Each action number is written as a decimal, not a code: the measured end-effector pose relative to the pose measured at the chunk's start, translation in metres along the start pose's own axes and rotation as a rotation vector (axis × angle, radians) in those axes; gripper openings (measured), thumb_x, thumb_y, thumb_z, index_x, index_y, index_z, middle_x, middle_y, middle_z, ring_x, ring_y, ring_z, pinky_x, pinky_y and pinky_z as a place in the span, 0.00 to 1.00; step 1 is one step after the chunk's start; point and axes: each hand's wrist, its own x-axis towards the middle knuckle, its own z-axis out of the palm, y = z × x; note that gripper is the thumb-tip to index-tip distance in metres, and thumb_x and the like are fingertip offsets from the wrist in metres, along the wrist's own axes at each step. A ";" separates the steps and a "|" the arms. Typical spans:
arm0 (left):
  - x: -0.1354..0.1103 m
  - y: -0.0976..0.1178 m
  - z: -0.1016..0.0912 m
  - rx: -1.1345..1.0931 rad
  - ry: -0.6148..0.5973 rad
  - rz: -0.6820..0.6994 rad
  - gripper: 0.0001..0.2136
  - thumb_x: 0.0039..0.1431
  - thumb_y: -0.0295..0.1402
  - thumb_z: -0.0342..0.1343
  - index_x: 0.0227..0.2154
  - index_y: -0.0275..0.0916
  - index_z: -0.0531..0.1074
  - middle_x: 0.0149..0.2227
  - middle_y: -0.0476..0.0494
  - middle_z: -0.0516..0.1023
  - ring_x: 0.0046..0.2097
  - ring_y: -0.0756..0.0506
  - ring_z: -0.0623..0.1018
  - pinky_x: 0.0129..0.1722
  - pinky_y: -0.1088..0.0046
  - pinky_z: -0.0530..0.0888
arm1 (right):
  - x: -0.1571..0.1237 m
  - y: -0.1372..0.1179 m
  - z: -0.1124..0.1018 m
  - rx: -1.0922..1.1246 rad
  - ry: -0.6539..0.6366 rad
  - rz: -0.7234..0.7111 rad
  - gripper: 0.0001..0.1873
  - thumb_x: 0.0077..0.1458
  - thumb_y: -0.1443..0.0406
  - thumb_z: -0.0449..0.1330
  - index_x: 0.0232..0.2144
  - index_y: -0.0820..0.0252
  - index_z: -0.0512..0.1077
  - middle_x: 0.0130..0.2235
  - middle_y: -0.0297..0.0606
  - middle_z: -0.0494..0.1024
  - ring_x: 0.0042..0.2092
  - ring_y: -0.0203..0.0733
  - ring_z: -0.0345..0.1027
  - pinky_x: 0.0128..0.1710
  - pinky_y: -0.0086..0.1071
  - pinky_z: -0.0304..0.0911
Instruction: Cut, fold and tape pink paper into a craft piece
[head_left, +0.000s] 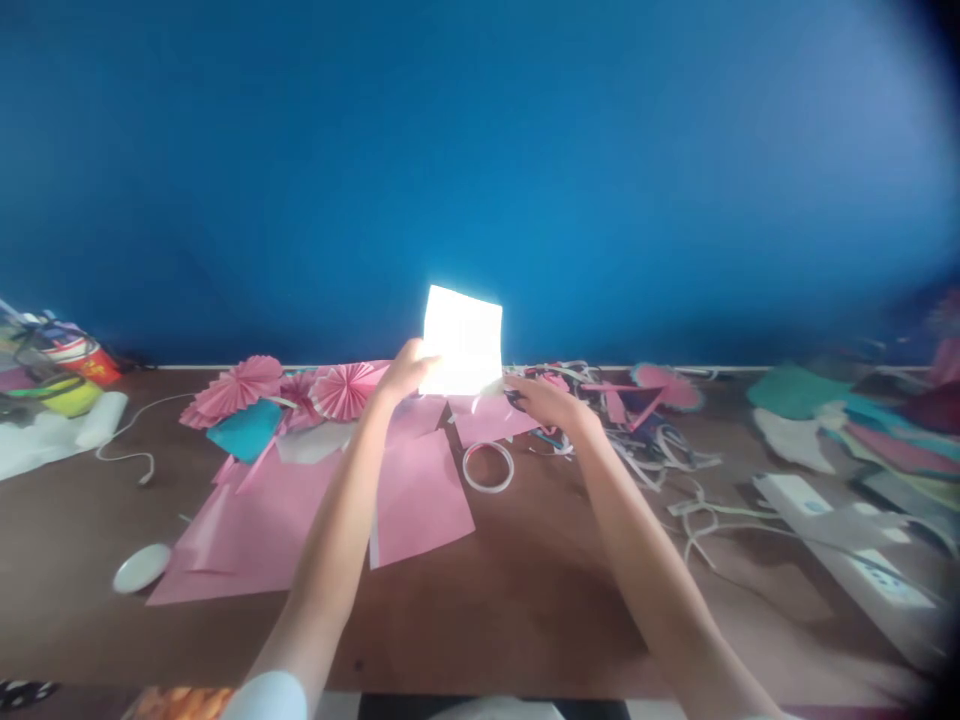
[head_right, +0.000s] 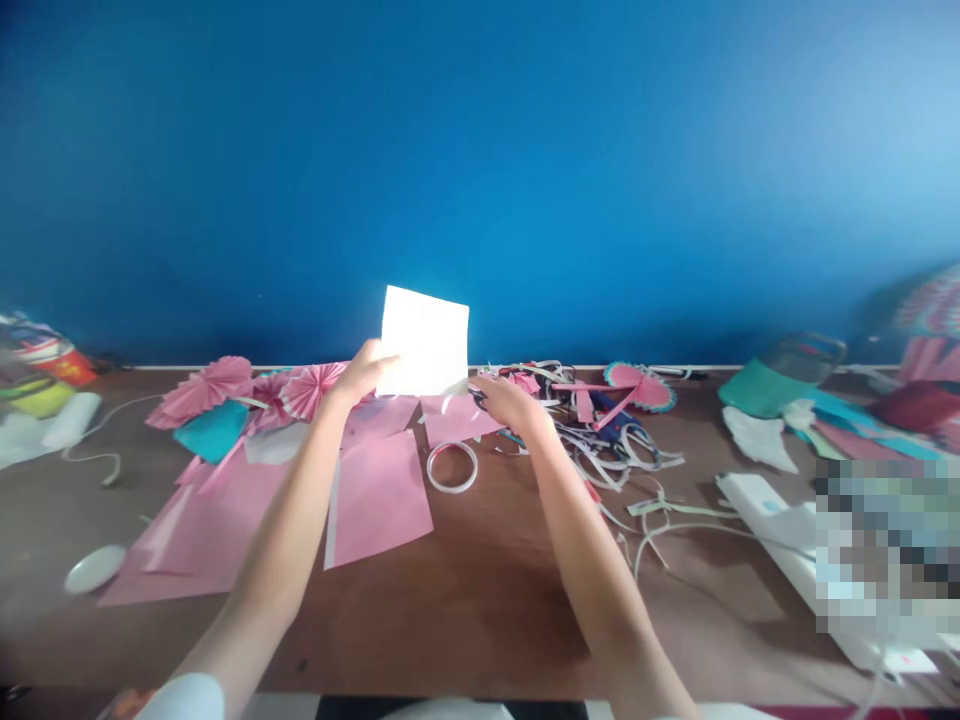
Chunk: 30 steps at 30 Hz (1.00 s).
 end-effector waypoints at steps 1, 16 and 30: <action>0.000 0.000 -0.001 0.088 -0.024 0.019 0.09 0.48 0.37 0.57 0.27 0.36 0.69 0.25 0.49 0.70 0.29 0.48 0.69 0.27 0.73 0.63 | 0.000 0.002 -0.001 0.012 0.006 0.001 0.28 0.62 0.68 0.50 0.63 0.51 0.60 0.53 0.45 0.75 0.47 0.48 0.72 0.43 0.35 0.65; 0.003 0.002 -0.005 -0.383 0.041 0.023 0.17 0.44 0.38 0.60 0.39 0.36 0.78 0.33 0.45 0.80 0.31 0.46 0.77 0.28 0.75 0.69 | -0.003 0.019 -0.015 0.165 0.245 0.034 0.20 0.56 0.56 0.56 0.47 0.61 0.70 0.33 0.40 0.77 0.32 0.40 0.68 0.29 0.30 0.58; 0.017 -0.011 0.019 -0.635 0.232 -0.161 0.14 0.42 0.36 0.61 0.32 0.33 0.75 0.28 0.45 0.77 0.28 0.46 0.76 0.27 0.72 0.71 | -0.010 0.012 -0.025 0.958 0.182 -0.004 0.17 0.51 0.56 0.63 0.40 0.58 0.69 0.28 0.32 0.70 0.24 0.30 0.60 0.18 0.22 0.54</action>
